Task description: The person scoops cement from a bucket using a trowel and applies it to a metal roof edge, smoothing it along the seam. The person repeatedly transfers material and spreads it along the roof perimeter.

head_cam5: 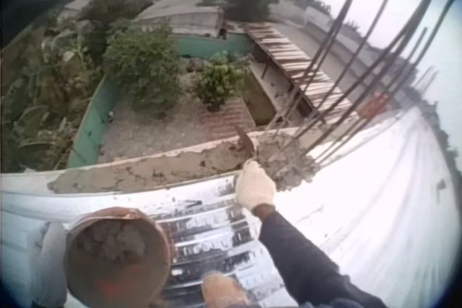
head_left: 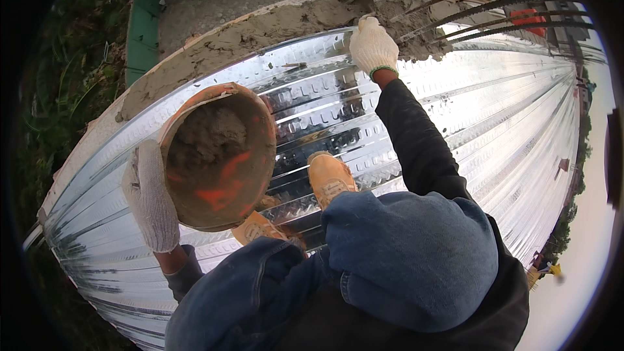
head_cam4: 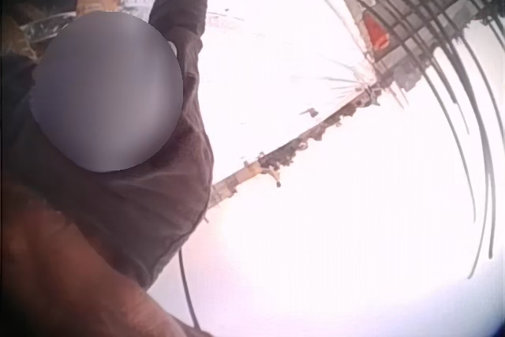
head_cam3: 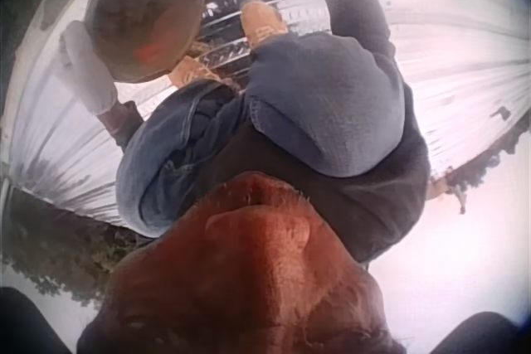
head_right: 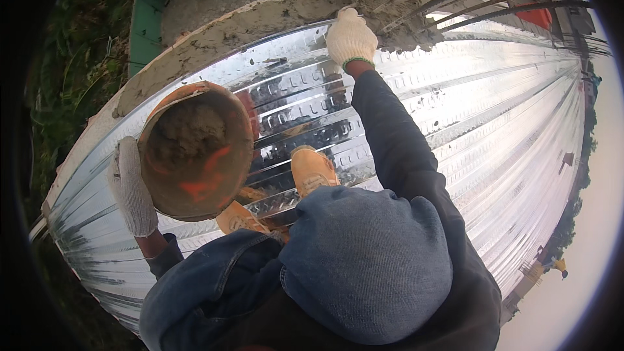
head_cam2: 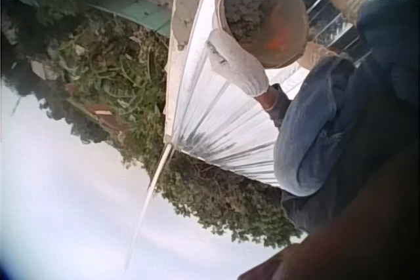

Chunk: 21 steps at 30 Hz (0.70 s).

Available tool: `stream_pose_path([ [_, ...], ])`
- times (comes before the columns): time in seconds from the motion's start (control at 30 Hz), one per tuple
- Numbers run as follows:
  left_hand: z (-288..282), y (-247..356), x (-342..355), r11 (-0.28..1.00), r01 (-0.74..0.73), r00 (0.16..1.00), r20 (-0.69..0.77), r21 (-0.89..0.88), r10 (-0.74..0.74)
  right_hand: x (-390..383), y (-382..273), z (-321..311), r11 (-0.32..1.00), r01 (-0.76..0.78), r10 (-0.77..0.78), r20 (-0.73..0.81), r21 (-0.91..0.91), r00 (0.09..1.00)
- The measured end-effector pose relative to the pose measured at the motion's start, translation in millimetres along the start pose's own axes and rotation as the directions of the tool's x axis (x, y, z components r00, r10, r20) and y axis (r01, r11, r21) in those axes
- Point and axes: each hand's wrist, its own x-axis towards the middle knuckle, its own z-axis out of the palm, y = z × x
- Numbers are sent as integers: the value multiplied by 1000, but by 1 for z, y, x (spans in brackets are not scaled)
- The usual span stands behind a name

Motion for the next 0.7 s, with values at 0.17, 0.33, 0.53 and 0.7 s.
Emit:
stream_pose_path([
  [0.17, 3, 11, -10, 996, -18, 1000, -3, 88, 19, -29, 23, -1, 988, -137, 140, -36, 66, 990],
  [0.33, 5, 7, 5, 999, 27, 1000, 1, -21, -27, -54, 22, -14, 974, -106, 135, -135, 202, 982],
  [0.53, 6, 15, 14, 997, 29, 1000, -7, -72, -30, -32, -14, -6, 824, -52, 59, 7, 565, 998],
  [0.7, -2, 10, 11, 996, 29, 1000, 8, -88, -28, -30, -35, -22, -610, -512, -247, 469, 605, 848],
])
